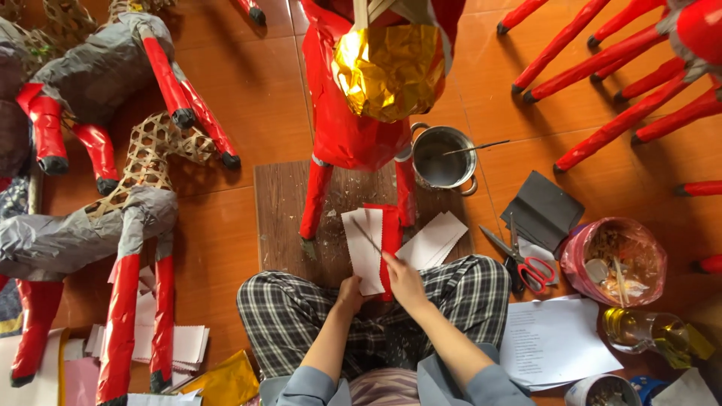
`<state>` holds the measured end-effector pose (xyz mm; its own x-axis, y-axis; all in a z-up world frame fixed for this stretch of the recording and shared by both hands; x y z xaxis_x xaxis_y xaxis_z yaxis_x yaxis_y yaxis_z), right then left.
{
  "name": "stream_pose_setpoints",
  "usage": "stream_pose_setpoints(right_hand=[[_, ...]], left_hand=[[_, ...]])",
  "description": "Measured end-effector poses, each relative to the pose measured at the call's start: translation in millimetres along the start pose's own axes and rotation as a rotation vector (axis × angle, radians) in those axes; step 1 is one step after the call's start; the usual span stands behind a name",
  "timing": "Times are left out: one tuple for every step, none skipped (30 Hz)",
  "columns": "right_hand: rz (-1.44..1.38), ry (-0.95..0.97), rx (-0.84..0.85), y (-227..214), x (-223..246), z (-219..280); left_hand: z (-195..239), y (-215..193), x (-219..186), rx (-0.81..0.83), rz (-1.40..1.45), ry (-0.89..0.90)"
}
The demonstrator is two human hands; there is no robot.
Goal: Decorating paper-mache animal figures by cutting and gluing paper strips while referring to a notebook.
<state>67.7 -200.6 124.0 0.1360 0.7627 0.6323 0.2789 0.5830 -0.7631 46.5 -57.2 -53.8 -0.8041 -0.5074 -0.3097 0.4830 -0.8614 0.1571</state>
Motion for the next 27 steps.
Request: stream_pose_setpoints(right_hand=[[-0.014,0.05,0.078,2.0,-3.9,10.2],[-0.029,0.1,0.156,4.1,-7.8,21.1],[-0.028,0.096,0.156,1.5,-2.7,17.8],[-0.055,0.152,0.195,2.3,-2.2,16.9],[-0.087,0.204,0.233,5.3,1.3,14.4],[-0.092,0.196,0.233,17.8,-10.6,5.5],[-0.051,0.172,0.204,28.3,-21.6,-5.2],[-0.011,0.149,0.175,38.6,-31.9,-16.0],[-0.017,0.136,0.169,28.7,-20.5,-21.0],[-0.042,0.089,0.048,7.9,-5.6,-29.8],[-0.066,0.042,-0.074,-14.8,7.9,-36.7],[-0.07,0.03,-0.08,-29.6,18.2,-39.8],[-0.204,0.046,-0.163,-53.4,24.8,-34.7],[-0.337,0.061,-0.245,-76.0,29.7,-29.4],[-0.335,0.064,-0.235,-92.9,37.7,-20.1],[-0.325,-0.02,-0.289,-117.6,53.0,-10.8],[-0.317,-0.11,-0.349,-142.4,69.5,-5.6],[-0.318,-0.114,-0.344,-146.7,66.9,4.7],[-0.331,-0.197,-0.304,-149.3,72.1,12.4],[-0.343,-0.28,-0.263,-152.6,77.2,21.0],[-0.343,-0.29,-0.268,-152.6,77.2,24.3],[-0.364,-0.283,-0.229,-148.5,75.9,26.9],[-0.383,-0.268,-0.186,-144.6,73.3,33.9],[-0.381,-0.272,-0.187,-148.8,64.8,33.6],[-0.311,-0.237,-0.217,-150.8,54.4,30.8],[-0.241,-0.202,-0.248,-153.1,44.4,28.4],[-0.246,-0.209,-0.248,-161.1,36.4,24.2]], left_hand=[[13.6,1.8,-2.8,-0.004,-0.013,-0.014],[26.9,3.5,-5.6,-0.009,-0.025,-0.028],[15.1,0.1,-0.2,-0.007,-0.022,-0.026],[3.6,-3.7,5.3,-0.012,-0.032,-0.02],[-8.4,-8.8,6.1,-0.018,-0.041,-0.009],[-16.9,-11.7,7.3,-0.019,-0.036,-0.001],[-24.5,-10.5,9.3,0.028,-0.026,-0.015],[-31.5,-9.3,11.0,0.074,-0.017,-0.03],[-17.6,-7.5,0.7,0.078,-0.012,-0.016],[-1.9,-0.6,-5.9,0.135,-0.017,-0.037],[14.5,7.6,-10.7,0.195,-0.023,-0.059],[54.2,25.0,-44.0,0.201,-0.019,-0.047],[101.9,41.7,-76.6,0.264,0.018,0.054],[153.8,54.0,-107.4,0.325,0.055,0.155],[157.2,58.6,-118.3,0.318,0.061,0.15],[165.4,68.7,-136.1,0.386,0.118,0.199],[174.0,81.5,-158.9,0.46,0.175,0.256],[193.5,88.2,-166.9,0.458,0.18,0.258],[213.6,96.1,-182.2,0.451,0.24,0.291],[234.6,103.6,-197.1,0.444,0.3,0.325],[230.6,107.3,-196.0,0.452,0.304,0.332],[224.1,110.2,-192.3,0.429,0.272,0.328],[216.9,110.5,-184.3,0.401,0.239,0.317],[228.6,114.4,-183.3,0.404,0.242,0.318],[239.1,113.8,-186.0,0.384,0.262,0.315],[249.9,112.7,-188.7,0.365,0.283,0.312],[249.0,108.2,-190.0,0.364,0.287,0.32]])
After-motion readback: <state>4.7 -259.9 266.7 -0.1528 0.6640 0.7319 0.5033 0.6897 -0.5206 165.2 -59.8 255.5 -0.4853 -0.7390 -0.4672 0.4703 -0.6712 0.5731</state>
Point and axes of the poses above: each hand's wrist, its own z-axis away from the middle knuckle, its own y-axis out of the palm, x = y × z, the point moved 10 cm from there along -z, towards the middle knuckle, and after that the axes turned 12 degrees about -x, right-handed, at the moved point
